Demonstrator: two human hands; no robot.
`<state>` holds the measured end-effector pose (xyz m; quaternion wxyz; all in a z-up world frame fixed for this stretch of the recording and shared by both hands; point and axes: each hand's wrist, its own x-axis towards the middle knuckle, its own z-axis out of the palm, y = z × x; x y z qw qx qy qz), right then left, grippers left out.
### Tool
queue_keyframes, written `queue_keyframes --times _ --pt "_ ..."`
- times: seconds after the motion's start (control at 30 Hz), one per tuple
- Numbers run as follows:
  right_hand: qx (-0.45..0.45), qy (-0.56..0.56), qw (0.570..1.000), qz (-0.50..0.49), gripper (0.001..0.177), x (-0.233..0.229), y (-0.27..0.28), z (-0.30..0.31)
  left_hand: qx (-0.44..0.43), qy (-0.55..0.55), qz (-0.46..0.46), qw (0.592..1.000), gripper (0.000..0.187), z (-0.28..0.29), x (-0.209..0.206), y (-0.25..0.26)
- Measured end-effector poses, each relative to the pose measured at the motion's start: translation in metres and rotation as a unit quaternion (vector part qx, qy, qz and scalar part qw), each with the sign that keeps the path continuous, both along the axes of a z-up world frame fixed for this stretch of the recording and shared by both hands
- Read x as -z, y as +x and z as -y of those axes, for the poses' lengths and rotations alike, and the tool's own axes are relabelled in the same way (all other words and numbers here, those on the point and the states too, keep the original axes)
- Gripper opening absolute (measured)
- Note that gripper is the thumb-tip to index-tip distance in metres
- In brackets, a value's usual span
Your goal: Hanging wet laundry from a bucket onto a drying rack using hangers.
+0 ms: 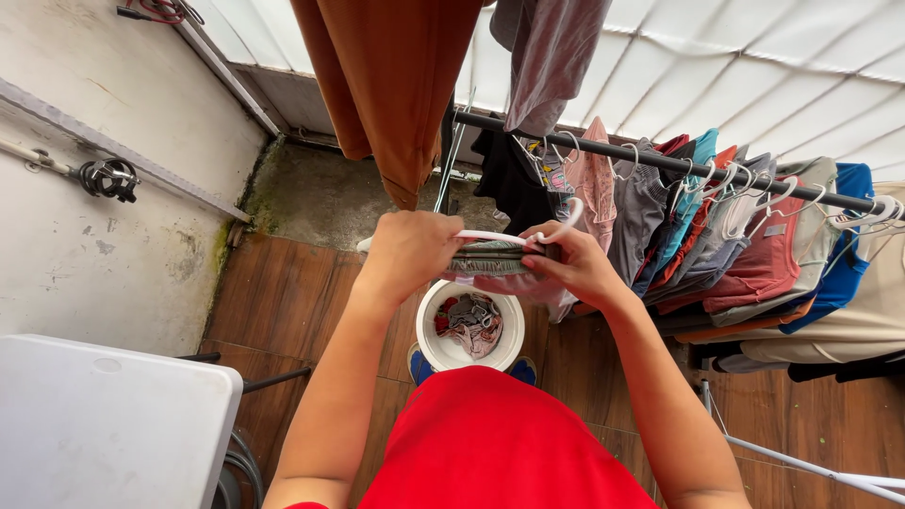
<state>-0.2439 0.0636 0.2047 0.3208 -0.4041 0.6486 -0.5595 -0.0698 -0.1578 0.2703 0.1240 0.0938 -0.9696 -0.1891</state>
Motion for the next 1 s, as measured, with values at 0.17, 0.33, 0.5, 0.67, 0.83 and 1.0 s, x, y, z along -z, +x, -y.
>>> queue_keyframes --times 0.17,0.33,0.5,0.67,0.83,1.0 --pt "-0.021 -0.021 0.980 -0.196 0.030 -0.001 -0.014 -0.021 -0.009 0.050 0.016 0.999 0.023 0.009 -0.004 0.014" --pt "0.030 -0.007 0.997 -0.067 0.016 0.058 -0.025 -0.041 -0.038 0.107 0.061 0.992 0.026 0.014 -0.006 0.022" --pt "0.176 -0.059 0.981 0.049 0.007 0.039 -0.018 -0.043 -0.068 0.210 0.126 0.967 0.034 0.011 0.005 0.025" --pt "0.164 -0.014 0.976 -0.142 0.009 0.028 -0.039 -0.049 -0.093 0.287 0.170 0.938 0.037 0.012 -0.009 0.019" --pt "0.060 0.042 0.970 -0.233 0.029 0.002 -0.021 -0.043 -0.071 0.216 0.154 0.962 0.047 0.016 -0.011 0.006" --pt "0.082 0.086 0.984 -0.133 0.038 0.072 -0.032 -0.067 -0.072 0.193 0.157 0.966 0.046 0.020 -0.023 0.004"
